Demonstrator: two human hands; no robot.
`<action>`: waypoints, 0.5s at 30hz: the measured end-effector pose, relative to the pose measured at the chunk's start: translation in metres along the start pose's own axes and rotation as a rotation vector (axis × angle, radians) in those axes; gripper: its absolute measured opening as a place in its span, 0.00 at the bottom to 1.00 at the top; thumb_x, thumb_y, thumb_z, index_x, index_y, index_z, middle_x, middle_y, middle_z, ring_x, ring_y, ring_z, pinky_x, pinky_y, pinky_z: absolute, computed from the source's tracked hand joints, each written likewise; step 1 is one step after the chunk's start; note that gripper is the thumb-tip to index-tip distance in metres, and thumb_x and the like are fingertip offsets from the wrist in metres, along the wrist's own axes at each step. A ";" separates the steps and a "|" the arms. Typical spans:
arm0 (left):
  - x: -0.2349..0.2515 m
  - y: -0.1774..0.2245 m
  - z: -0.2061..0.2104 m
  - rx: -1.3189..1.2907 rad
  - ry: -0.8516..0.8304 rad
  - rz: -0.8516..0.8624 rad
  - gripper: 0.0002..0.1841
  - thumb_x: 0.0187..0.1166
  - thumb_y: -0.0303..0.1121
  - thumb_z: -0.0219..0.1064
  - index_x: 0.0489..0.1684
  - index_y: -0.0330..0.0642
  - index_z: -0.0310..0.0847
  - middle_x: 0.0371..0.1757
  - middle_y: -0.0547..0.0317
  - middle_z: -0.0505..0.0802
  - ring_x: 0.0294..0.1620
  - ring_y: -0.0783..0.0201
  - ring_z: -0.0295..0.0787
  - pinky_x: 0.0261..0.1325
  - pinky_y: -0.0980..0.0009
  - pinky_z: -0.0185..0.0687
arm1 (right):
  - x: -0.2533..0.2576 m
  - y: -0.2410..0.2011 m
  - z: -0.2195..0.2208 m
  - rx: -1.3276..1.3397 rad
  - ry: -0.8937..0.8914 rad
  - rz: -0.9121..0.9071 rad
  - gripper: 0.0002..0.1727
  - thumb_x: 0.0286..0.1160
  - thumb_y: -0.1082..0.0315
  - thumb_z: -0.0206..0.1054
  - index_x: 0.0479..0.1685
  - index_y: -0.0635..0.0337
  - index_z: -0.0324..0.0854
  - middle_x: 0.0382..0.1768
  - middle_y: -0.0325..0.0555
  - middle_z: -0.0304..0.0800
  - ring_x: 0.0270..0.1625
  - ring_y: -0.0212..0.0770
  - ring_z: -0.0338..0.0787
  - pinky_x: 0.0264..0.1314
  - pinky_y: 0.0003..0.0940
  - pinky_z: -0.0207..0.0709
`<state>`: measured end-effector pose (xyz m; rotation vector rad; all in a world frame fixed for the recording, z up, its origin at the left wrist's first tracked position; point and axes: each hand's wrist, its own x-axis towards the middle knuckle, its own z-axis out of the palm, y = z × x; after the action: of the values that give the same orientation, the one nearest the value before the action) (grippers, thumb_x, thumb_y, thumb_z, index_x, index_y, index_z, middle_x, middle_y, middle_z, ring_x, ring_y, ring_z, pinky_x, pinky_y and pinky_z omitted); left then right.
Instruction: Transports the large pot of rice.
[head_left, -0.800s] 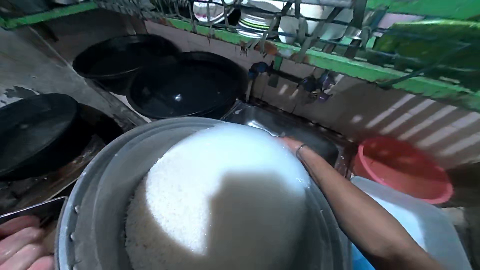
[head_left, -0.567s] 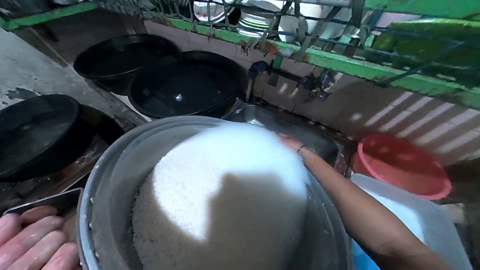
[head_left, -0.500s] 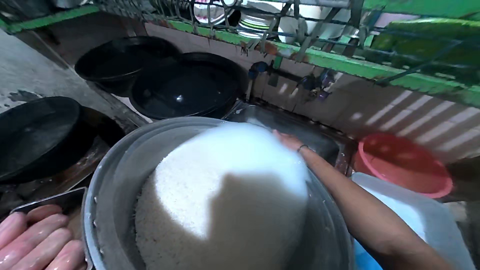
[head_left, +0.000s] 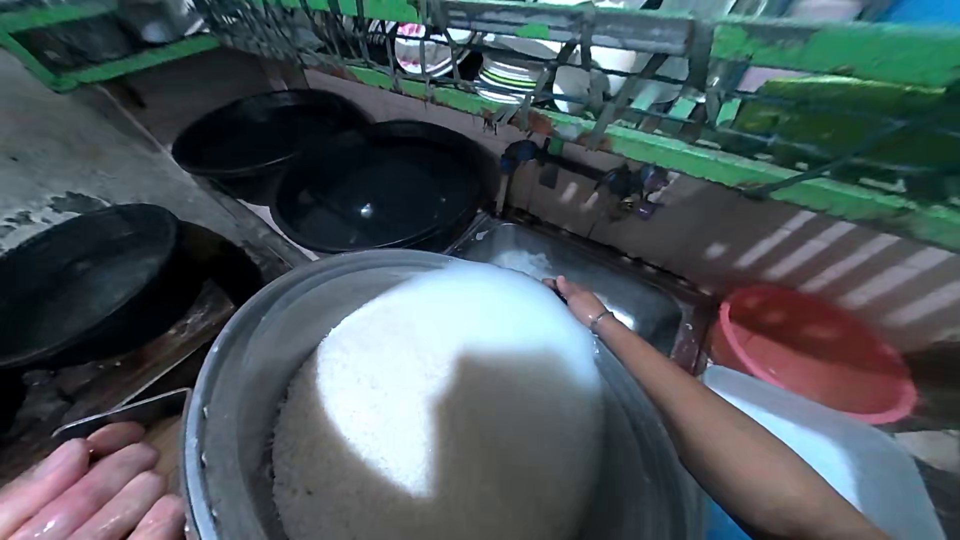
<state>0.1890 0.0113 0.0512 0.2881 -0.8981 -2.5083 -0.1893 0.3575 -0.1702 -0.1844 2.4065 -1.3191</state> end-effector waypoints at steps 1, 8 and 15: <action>0.000 0.000 -0.001 0.002 -0.010 -0.007 0.21 0.90 0.30 0.38 0.38 0.33 0.79 0.16 0.62 0.80 0.12 0.77 0.78 0.16 0.86 0.76 | 0.000 0.001 0.000 -0.005 0.000 -0.003 0.36 0.98 0.49 0.28 0.81 0.58 0.75 0.80 0.54 0.79 0.85 0.51 0.74 0.89 0.56 0.58; -0.002 -0.006 0.015 0.026 0.066 0.040 0.22 0.88 0.28 0.32 0.35 0.34 0.76 0.14 0.65 0.79 0.11 0.81 0.75 0.14 0.90 0.71 | 0.002 0.007 -0.002 -0.071 -0.025 -0.019 0.32 0.99 0.52 0.32 0.79 0.57 0.78 0.76 0.59 0.81 0.82 0.55 0.76 0.87 0.58 0.60; -0.001 -0.011 0.031 0.061 0.089 0.062 0.23 0.90 0.29 0.30 0.33 0.35 0.74 0.13 0.65 0.79 0.10 0.81 0.75 0.12 0.90 0.71 | 0.007 0.011 -0.004 -0.098 -0.053 -0.099 0.30 0.99 0.58 0.33 0.79 0.62 0.76 0.79 0.60 0.78 0.85 0.55 0.72 0.89 0.56 0.56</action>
<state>0.1752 0.0358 0.0680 0.3828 -0.9351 -2.3950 -0.1962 0.3642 -0.1792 -0.3652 2.4461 -1.2223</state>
